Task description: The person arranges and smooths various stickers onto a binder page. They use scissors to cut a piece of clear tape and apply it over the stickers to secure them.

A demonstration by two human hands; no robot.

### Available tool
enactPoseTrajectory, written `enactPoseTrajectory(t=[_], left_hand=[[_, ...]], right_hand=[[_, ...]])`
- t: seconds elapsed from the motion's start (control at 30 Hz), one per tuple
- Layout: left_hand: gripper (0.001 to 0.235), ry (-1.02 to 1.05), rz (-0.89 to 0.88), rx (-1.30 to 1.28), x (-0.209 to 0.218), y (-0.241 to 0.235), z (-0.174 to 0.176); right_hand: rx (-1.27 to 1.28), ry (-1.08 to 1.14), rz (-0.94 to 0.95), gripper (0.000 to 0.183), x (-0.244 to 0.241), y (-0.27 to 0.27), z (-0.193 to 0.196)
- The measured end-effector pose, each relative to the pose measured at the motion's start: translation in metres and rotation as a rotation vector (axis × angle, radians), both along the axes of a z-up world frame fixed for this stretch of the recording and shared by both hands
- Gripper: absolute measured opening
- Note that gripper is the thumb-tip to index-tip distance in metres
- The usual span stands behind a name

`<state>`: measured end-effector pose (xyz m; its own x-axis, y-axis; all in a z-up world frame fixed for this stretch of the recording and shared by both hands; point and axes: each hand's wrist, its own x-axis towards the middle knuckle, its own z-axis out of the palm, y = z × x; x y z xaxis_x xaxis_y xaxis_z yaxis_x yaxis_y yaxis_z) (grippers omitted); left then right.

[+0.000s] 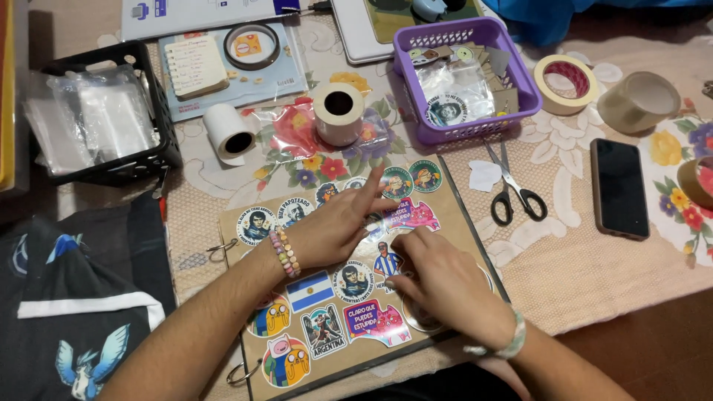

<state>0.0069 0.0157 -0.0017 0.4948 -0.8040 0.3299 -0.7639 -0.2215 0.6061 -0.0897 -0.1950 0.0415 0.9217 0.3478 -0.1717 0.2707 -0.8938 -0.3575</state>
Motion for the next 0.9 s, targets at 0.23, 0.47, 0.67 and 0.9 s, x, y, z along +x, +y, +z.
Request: enactPoseTrajectory(t=[0.23,0.47,0.67,0.9], left_hand=[[0.099,0.205,0.051,-0.077,0.011,0.026,0.044],[0.089,0.208,0.008,-0.037,0.011,0.06,0.081],[0.044,-0.025,0.106,-0.148,0.02,0.057,0.077],[0.014,-0.12,0.169,-0.378,0.016,0.054,0.085]], right_hand=[[0.287,0.008,-0.247,0.026,0.043,-0.057,0.02],[0.054,0.105,0.083,0.017,0.031,-0.021,0.029],[0.121,0.003,0.379,0.016,0.019,0.019,0.016],[0.147,-0.046,0.452,0.024,0.014,0.069,0.012]])
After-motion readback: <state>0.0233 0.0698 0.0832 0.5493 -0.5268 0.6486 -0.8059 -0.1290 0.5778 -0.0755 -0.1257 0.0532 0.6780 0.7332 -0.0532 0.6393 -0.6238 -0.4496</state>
